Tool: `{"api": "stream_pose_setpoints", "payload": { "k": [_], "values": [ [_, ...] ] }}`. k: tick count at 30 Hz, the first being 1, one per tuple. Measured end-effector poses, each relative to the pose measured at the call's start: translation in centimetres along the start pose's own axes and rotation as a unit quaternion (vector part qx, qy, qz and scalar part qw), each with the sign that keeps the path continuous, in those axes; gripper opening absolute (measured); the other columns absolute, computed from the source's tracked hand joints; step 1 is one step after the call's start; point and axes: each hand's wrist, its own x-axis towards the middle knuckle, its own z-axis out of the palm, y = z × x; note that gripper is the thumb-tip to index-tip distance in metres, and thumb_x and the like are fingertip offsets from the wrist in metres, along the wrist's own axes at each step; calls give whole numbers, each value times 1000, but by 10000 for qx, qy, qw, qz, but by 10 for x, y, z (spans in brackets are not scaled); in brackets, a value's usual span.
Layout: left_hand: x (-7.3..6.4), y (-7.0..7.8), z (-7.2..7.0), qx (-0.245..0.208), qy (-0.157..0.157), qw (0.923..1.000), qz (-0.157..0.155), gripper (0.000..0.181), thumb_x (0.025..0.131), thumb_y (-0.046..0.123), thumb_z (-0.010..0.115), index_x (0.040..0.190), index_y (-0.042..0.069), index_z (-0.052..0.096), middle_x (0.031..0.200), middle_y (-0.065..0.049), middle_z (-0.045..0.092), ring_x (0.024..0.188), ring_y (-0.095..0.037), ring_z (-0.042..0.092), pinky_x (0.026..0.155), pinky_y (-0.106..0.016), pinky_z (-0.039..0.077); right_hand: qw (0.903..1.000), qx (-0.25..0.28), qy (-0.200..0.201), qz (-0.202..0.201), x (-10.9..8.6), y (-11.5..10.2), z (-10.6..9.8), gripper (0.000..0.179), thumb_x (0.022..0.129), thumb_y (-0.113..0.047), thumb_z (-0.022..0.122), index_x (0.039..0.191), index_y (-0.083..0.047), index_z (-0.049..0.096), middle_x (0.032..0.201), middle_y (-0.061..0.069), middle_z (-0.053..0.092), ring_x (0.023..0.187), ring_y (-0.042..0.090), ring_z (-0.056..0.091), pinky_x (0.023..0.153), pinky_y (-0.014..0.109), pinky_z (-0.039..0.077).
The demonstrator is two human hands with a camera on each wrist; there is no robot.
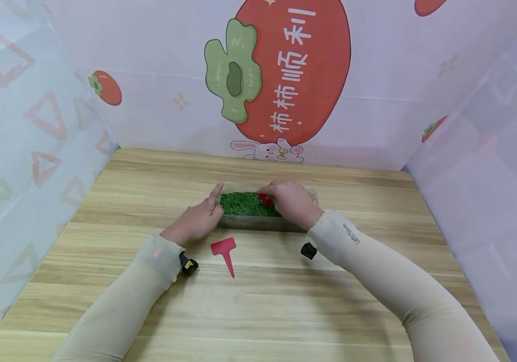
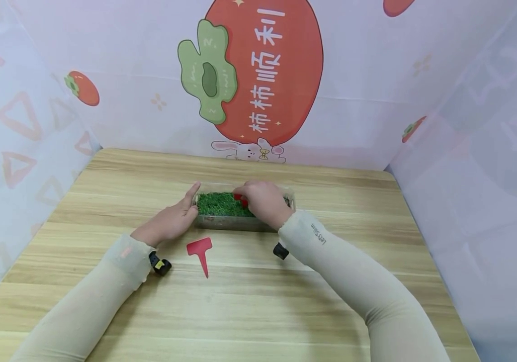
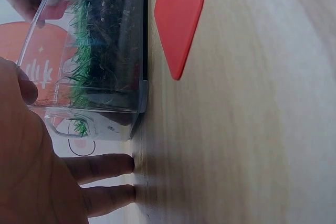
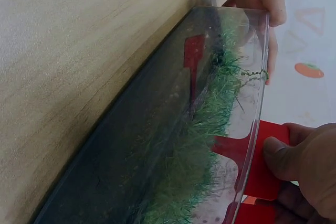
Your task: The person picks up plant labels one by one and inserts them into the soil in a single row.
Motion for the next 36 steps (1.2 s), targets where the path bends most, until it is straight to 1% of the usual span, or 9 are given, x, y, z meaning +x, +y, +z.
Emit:
{"api": "stream_pose_setpoints", "payload": {
  "k": [8, 13, 18, 20, 22, 25, 28, 33, 36],
  "values": [
    [-1, 0, 0, -19, 1, 10000, 2, 65, 105, 44, 21, 156, 44, -19, 166, -13, 20, 149, -37, 28, 118, -60, 26, 9999, -15, 34, -121, -1, -1, 0, 39, 86, 2, 72, 121, -16, 75, 100, 1, 75, 86, 17, 68, 80, 33, 60],
    [-1, 0, 0, -3, -37, 10000, -8, 65, 105, 43, 21, 157, 41, -18, 166, -13, 20, 148, -38, 29, 117, -60, 27, 9987, 133, 365, -327, -3, -5, -4, 35, 87, -5, 76, 120, -16, 75, 103, 2, 73, 91, 17, 68, 84, 33, 59],
    [-1, 0, -1, -44, -42, 10000, -40, 65, 105, 44, 21, 158, 40, -17, 166, -13, 19, 148, -39, 28, 116, -62, 26, 9914, 243, 956, -857, -7, -19, -5, 23, 88, -9, 76, 111, -12, 78, 102, 3, 73, 94, 18, 68, 88, 34, 57],
    [0, 0, 0, -47, -38, 10000, -67, 65, 105, 44, 21, 158, 41, -17, 166, -13, 19, 148, -39, 29, 117, -62, 26, 9876, 269, 1051, -1138, -13, -28, -3, 20, 88, -11, 77, 108, -10, 79, 100, 3, 73, 94, 18, 67, 87, 33, 56],
    [0, -1, 0, -36, -33, 10000, -74, 65, 105, 44, 22, 158, 41, -17, 166, -13, 20, 147, -40, 31, 116, -61, 28, 9845, 281, 1019, -1396, -20, -39, 2, 18, 88, -14, 78, 105, -12, 79, 99, 1, 72, 94, 16, 66, 87, 30, 55],
    [0, -2, 0, -7, -6, 10000, -56, 65, 105, 45, 22, 158, 41, -16, 166, -14, 20, 145, -41, 34, 115, -60, 31, 9821, 283, 736, -1713, -30, -54, 10, 17, 89, -18, 76, 106, -14, 79, 101, -1, 72, 95, 13, 65, 87, 27, 54],
    [0, -2, 0, 8, 26, 10000, -2, 64, 106, 45, 22, 158, 40, -15, 165, -14, 22, 143, -42, 37, 112, -59, 36, 9814, 240, 270, -1886, -38, -67, 16, 18, 92, -22, 73, 107, -15, 78, 104, -2, 71, 96, 13, 64, 87, 26, 54],
    [0, -2, 1, 29, 42, 10000, 26, 63, 106, 45, 21, 156, 45, -18, 165, -13, 23, 143, -41, 38, 110, -59, 37, 9809, 122, -758, -1787, -42, -77, 28, 32, 92, -36, 72, 117, -16, 73, 113, 0, 67, 101, 13, 61, 89, 25, 53],
    [0, -1, 1, 15, 30, 10000, 30, 64, 105, 45, 21, 157, 44, -17, 165, -13, 24, 142, -43, 38, 111, -61, 36, 9769, 54, -1196, -1770, -41, -79, 39, 44, 91, -45, 71, 126, -17, 68, 124, 2, 64, 110, 15, 59, 96, 27, 51]
  ]
}}
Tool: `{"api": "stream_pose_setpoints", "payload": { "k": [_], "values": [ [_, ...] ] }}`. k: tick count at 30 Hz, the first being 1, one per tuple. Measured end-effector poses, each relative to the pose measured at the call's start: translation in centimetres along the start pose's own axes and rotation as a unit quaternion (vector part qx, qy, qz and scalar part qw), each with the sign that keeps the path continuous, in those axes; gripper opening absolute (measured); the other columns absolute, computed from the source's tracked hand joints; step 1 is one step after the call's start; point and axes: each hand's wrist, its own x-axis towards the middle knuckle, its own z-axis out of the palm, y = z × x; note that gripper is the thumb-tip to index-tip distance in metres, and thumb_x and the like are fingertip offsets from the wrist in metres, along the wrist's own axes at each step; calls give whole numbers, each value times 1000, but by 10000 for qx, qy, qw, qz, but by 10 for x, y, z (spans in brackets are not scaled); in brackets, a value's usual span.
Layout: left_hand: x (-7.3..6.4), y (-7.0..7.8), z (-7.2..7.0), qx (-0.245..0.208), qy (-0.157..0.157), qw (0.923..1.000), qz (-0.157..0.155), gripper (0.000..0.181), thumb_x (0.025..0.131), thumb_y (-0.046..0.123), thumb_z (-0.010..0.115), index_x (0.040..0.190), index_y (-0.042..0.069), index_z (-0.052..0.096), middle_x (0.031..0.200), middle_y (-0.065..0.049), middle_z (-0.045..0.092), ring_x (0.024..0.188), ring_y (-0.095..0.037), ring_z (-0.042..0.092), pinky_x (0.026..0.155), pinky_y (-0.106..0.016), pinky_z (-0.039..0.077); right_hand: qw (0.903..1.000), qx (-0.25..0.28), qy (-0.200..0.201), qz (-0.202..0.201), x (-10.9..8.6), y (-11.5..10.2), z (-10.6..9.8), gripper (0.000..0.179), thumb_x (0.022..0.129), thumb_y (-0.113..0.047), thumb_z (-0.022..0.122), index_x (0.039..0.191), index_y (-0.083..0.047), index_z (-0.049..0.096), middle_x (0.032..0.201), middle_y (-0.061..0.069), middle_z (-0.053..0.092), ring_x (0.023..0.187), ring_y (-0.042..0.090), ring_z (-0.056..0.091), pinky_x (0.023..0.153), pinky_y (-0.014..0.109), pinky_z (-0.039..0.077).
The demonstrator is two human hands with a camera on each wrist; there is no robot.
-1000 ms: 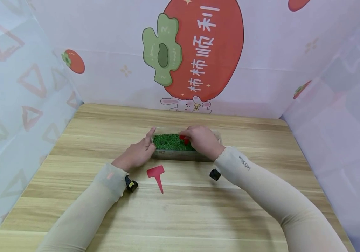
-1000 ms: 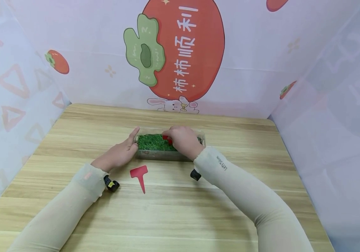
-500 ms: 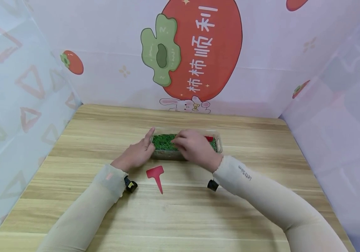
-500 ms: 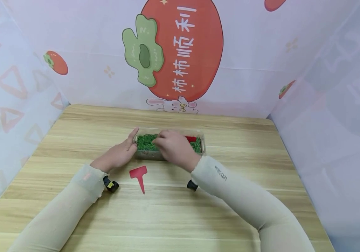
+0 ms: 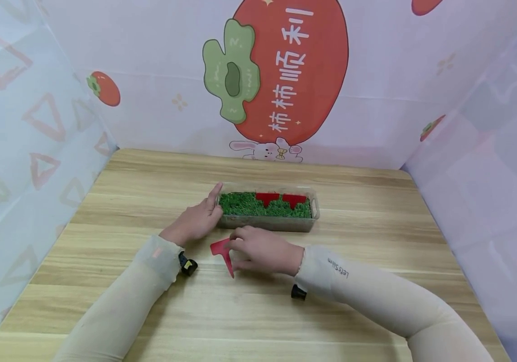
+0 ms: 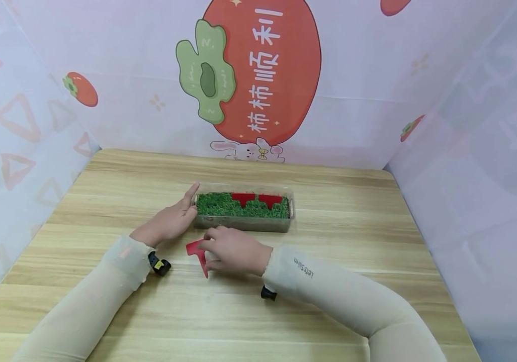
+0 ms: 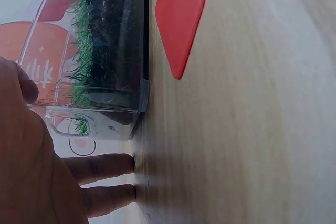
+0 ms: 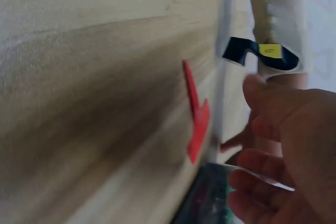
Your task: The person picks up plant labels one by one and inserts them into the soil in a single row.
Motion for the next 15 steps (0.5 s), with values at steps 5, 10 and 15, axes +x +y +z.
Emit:
{"api": "stream_pose_setpoints", "payload": {
  "k": [5, 10, 15],
  "values": [
    [-1, -1, 0, 4, -51, 10000, -34, 64, 105, 46, 20, 156, 44, -18, 165, -12, 23, 142, -44, 38, 112, -62, 33, 9998, 98, -159, -81, 9, 2, 18, 59, 89, -54, 69, 136, -18, 60, 137, 4, 57, 123, 17, 53, 103, 29, 48],
    [0, 0, -1, -5, -50, 10000, 28, 64, 106, 46, 20, 157, 43, -18, 164, -13, 24, 145, -41, 34, 114, -63, 29, 9994, 101, -223, -252, 17, 2, 25, 72, 89, -58, 67, 146, -17, 53, 146, 7, 50, 135, 20, 46, 110, 30, 43],
    [0, 0, -1, 17, -34, 10000, 46, 64, 106, 45, 21, 159, 38, -15, 164, -14, 26, 144, -42, 35, 115, -62, 30, 9985, 38, -385, -396, 21, 0, 25, 75, 90, -61, 62, 150, -19, 48, 153, 15, 43, 145, 28, 38, 117, 36, 36]
  ]
}}
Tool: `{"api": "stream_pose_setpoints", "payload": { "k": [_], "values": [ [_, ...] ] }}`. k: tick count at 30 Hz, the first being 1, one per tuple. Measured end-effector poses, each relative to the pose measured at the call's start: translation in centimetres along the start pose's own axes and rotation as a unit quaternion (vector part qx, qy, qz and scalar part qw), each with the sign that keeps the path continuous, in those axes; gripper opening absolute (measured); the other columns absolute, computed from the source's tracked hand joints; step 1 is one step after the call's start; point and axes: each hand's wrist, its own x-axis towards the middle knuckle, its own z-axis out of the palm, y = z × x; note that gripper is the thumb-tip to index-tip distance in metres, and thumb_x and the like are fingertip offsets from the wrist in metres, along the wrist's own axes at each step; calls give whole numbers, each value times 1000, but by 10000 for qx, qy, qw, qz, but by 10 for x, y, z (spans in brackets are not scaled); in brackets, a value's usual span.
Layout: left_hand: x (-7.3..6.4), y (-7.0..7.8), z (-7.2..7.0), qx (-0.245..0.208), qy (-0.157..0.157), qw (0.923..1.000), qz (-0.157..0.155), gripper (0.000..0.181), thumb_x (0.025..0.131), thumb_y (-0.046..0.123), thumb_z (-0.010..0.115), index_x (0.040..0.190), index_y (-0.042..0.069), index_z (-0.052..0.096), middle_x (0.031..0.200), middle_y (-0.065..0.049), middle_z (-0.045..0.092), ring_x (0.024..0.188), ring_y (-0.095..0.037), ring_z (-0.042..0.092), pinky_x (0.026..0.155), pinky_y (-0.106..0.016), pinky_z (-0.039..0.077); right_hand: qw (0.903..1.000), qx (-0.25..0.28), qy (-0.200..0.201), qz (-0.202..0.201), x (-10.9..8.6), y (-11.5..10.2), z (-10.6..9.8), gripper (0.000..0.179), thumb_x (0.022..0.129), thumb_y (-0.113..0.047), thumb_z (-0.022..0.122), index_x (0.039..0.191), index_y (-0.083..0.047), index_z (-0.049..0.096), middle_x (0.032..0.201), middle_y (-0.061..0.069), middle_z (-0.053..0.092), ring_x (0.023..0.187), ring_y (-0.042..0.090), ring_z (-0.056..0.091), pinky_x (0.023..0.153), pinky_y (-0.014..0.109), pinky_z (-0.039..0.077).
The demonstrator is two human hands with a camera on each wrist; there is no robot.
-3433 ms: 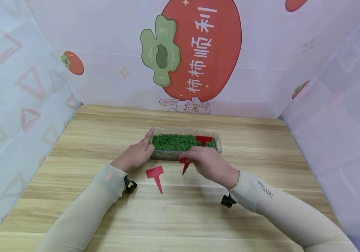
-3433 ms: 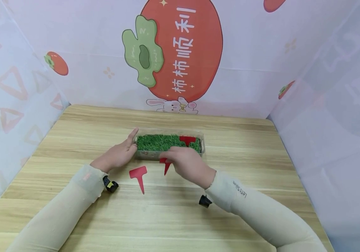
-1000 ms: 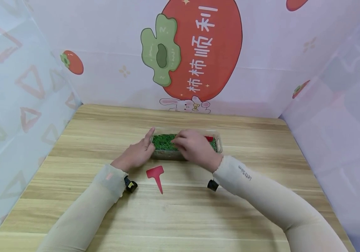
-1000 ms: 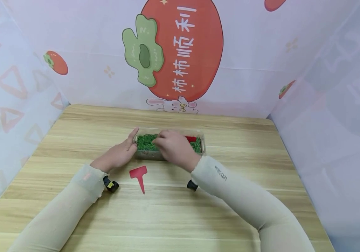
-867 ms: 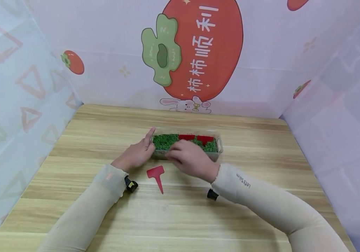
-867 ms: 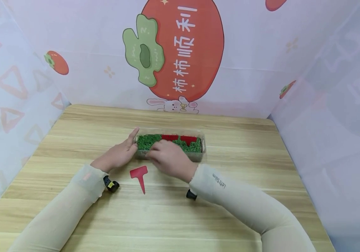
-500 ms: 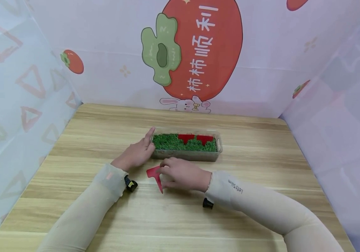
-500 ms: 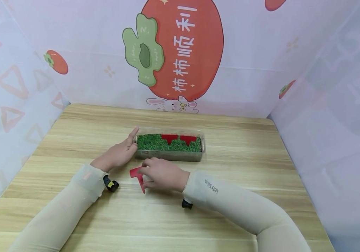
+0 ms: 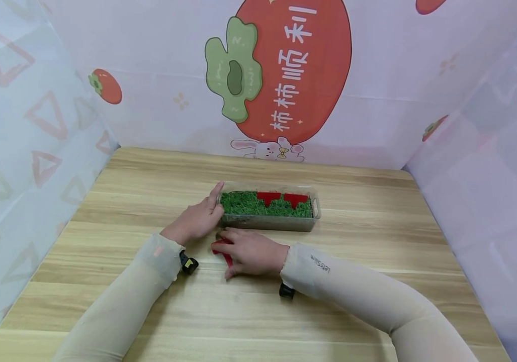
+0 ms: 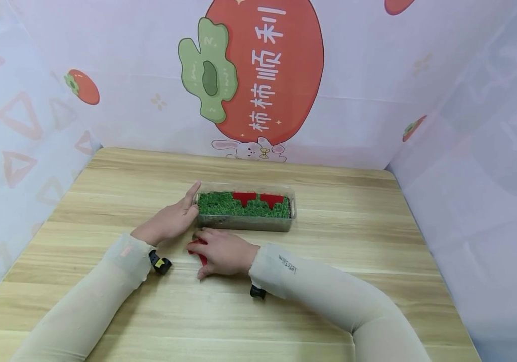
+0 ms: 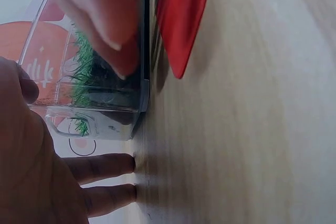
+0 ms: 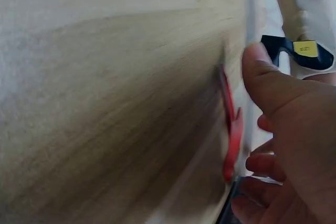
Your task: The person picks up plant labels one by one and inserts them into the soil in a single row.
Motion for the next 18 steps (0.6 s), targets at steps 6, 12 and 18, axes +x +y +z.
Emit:
{"api": "stream_pose_setpoints", "payload": {
  "k": [6, 12, 18],
  "values": [
    [-1, 2, -1, -10, -21, 10000, -30, 65, 106, 46, 21, 159, 38, -14, 164, -16, 26, 142, -44, 38, 115, -60, 31, 10000, -21, -74, 52, -1, 3, 6, 68, 89, -62, 61, 148, -29, 50, 155, 18, 40, 146, 30, 37, 116, 38, 38],
    [-1, 3, -2, 7, -21, 10000, -64, 65, 106, 45, 21, 159, 38, -15, 163, -16, 26, 139, -47, 40, 115, -58, 32, 9997, -141, -193, 6, -3, 5, 7, 69, 89, -65, 59, 147, -31, 49, 156, 15, 39, 145, 28, 37, 112, 37, 42],
    [-2, 3, -2, 1, -12, 10000, -83, 64, 106, 45, 21, 158, 41, -17, 164, -16, 26, 139, -46, 40, 115, -58, 32, 9987, -369, -316, 170, -7, 1, 4, 70, 87, -61, 65, 148, -30, 50, 149, 11, 47, 134, 25, 46, 104, 35, 48]
  ]
}}
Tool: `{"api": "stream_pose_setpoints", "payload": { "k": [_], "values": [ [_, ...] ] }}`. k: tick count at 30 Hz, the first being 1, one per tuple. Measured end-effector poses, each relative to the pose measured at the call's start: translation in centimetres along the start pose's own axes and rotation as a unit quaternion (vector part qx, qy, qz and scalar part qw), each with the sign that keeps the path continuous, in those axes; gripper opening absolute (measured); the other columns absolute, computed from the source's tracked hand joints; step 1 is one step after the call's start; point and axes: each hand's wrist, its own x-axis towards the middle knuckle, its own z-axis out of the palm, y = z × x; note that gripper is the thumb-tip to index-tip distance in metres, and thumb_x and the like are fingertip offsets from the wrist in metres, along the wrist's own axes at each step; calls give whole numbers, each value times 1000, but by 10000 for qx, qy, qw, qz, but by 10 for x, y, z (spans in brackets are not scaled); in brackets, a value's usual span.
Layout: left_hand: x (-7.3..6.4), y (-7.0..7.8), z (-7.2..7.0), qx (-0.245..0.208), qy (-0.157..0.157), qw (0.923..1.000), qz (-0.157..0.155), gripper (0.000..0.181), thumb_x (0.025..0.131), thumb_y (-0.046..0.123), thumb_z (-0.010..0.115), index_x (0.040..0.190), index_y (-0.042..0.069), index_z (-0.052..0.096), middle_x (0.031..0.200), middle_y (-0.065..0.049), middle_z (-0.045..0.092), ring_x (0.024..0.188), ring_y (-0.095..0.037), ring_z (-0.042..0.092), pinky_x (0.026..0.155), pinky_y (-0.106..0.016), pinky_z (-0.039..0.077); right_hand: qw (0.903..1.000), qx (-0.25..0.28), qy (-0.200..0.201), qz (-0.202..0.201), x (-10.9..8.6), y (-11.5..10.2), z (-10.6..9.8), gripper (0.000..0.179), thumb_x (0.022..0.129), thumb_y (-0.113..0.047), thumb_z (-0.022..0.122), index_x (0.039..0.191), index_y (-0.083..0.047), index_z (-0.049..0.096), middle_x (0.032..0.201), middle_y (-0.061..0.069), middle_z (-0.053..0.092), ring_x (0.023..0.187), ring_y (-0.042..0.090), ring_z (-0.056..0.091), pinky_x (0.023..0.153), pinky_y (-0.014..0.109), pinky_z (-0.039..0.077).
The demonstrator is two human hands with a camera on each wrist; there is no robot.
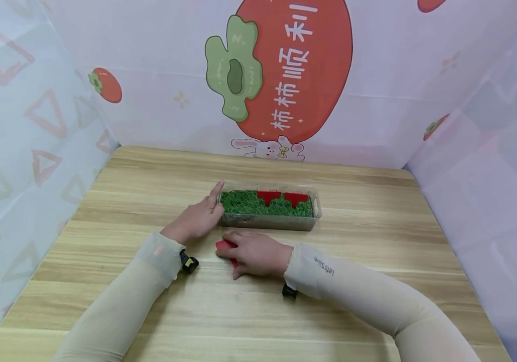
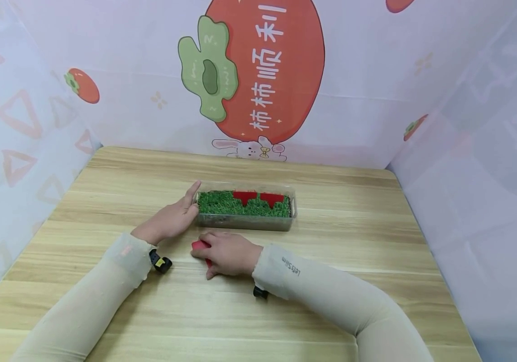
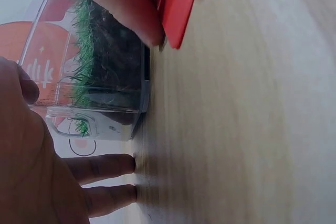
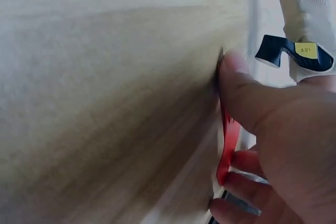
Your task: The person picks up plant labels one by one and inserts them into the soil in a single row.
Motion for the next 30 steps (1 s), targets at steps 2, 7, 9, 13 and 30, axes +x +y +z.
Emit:
{"api": "stream_pose_setpoints", "payload": {
  "k": [2, 7, 9, 13, 30],
  "values": [
    [0, 0, 0, -17, -2, 10000, 2, 64, 106, 45, 21, 157, 43, -18, 164, -16, 26, 139, -46, 40, 114, -59, 33, 9999, 37, 123, 86, 0, 0, -1, 73, 83, -61, 70, 145, -28, 53, 136, 8, 54, 120, 21, 51, 96, 31, 49],
    [-1, -2, 0, -77, -40, 10000, -1, 64, 106, 45, 20, 157, 41, -17, 164, -13, 25, 143, -44, 36, 114, -61, 31, 9988, 168, 341, 299, 0, -1, -2, 86, 72, -64, 78, 142, -19, 55, 111, 0, 56, 96, 15, 47, 83, 26, 44],
    [-1, -3, 1, -92, -46, 9999, -8, 64, 106, 45, 19, 158, 40, -17, 164, -12, 24, 145, -43, 33, 115, -61, 29, 9982, 121, 373, 447, -1, -1, -4, 90, 71, -64, 78, 142, -15, 55, 111, 0, 56, 95, 15, 46, 84, 26, 44],
    [0, -4, 1, -141, -59, 9999, -38, 63, 106, 47, 19, 157, 42, -17, 165, -11, 23, 147, -41, 29, 117, -61, 26, 9961, 30, 451, 763, -5, -4, -7, 93, 71, -63, 79, 142, -9, 56, 116, 3, 57, 96, 17, 48, 88, 29, 46],
    [0, -3, 1, -114, -23, 9999, 16, 62, 106, 46, 19, 152, 49, -23, 165, -13, 22, 147, -42, 28, 115, -69, 19, 9764, 1365, 1543, 649, -21, 6, -47, 26, 90, -1, 71, 112, -15, 74, 102, -4, 68, 93, 8, 63, 86, 22, 54]
  ]
}}
